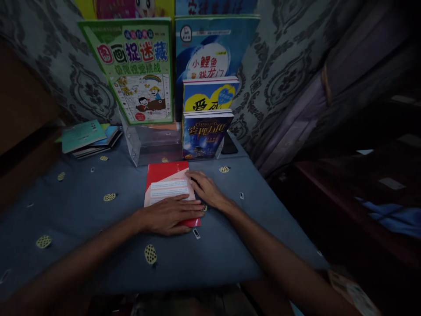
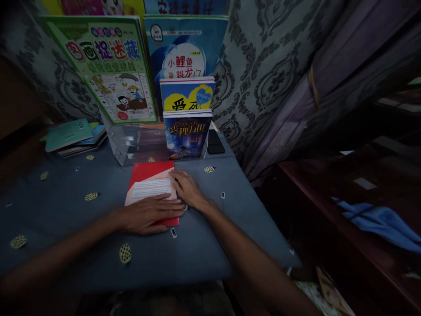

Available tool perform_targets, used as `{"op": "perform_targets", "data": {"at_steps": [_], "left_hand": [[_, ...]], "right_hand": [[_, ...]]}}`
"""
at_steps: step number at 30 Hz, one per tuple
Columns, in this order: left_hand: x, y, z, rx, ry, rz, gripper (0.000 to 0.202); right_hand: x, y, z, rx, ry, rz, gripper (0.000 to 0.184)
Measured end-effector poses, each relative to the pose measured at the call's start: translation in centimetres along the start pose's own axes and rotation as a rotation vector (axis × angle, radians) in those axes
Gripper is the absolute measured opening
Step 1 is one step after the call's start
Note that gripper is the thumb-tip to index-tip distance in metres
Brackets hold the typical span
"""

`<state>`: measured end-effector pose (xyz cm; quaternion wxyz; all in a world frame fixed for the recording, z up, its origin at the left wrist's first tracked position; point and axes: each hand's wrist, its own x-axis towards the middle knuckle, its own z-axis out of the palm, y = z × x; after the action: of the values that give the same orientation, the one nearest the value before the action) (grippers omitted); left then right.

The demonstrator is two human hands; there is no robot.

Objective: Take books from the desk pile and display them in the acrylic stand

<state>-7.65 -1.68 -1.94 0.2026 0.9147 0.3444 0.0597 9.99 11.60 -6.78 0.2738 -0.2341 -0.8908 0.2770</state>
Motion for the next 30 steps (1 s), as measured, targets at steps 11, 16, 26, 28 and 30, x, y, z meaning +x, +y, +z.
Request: {"op": "perform_targets", "data": {"at_steps": [11,16,26,28,30], "left_hand": [[-3.5,-4.4,0.0,0.219,0.320,-0.366,0.053],[-6.6,-9.0,-0.5,0.370,0.501,-0.725,0.051],[-5.4,-9.3,-1.9,0.434,0.469,-0.632,0.049],[-4.7,-9.6,-2.1,0.420,0.461,-0.593,0.048],[-3.5,-9.9,-2.2,0.412,0.442,-0.548,0.047]], "right_hand": [[-0.1,-0.1,-0.2,-0.005,-0.017,-0.008,0.039],[0.0,-0.2,-0.2,0.001,0.002,-0.017,0.038],[-0.1,-0.2,-0.1,-0.033,-0.024,-0.010,0.039],[-0.1,-0.1,-0.1,-0.042,-0.023,-0.011,0.039],[-0.2,0.0,0.0,-0.051,-0.020,-0.018,0.039]]}}
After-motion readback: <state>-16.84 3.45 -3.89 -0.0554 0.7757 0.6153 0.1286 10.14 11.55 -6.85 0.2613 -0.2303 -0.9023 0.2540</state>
